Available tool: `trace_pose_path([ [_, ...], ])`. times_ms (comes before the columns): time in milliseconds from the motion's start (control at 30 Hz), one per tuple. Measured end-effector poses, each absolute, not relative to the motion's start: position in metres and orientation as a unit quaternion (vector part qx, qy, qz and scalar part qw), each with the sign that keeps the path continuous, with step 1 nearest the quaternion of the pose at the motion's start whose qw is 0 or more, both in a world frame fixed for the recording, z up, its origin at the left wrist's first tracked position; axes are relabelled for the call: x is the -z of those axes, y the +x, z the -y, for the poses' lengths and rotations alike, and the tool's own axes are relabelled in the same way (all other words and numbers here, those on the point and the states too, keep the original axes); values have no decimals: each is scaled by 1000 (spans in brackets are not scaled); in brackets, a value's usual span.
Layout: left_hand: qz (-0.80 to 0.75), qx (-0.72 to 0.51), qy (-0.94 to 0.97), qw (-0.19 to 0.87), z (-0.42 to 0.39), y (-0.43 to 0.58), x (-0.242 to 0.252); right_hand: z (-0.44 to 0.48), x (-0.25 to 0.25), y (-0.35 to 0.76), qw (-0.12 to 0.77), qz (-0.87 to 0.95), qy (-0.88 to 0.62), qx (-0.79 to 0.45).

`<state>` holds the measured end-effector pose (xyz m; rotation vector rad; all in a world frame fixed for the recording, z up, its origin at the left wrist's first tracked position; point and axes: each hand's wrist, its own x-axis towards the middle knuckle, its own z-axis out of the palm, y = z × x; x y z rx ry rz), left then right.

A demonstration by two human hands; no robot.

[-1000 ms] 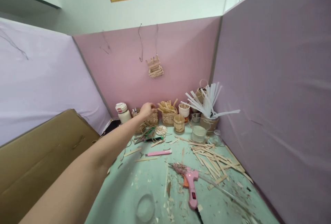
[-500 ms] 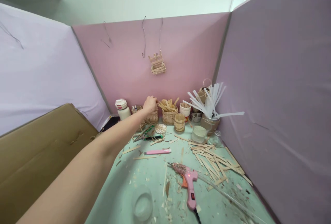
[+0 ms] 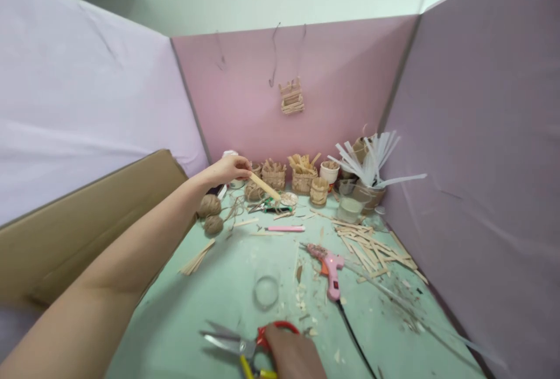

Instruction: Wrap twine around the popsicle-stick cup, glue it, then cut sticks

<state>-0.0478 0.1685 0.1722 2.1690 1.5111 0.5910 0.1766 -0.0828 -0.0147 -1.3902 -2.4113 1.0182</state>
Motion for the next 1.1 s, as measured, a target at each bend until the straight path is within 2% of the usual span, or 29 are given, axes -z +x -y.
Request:
trace_pose_path([
  [233,-543,-62,780,305,-71,-115,-141,94,10,172,84,837,-475,-260],
  [400,-520,8,796,310,-60,-142,-110,98,11,169,73,845,-477,-231],
  [567,-504,92,810,284,-70,-124,-75,100,11,165,63,842,-490,-216],
  [733,-490,81,817,293,-70,-96,-61,102,16,165,62,838,-500,-209],
  [867,-554,-21,809,196,-44,-102,-62,104,18,165,70,837,-500,-210],
  [1100,-642,-37,755,130,47,-94,-23,104,19,166,63,841,-500,-196],
])
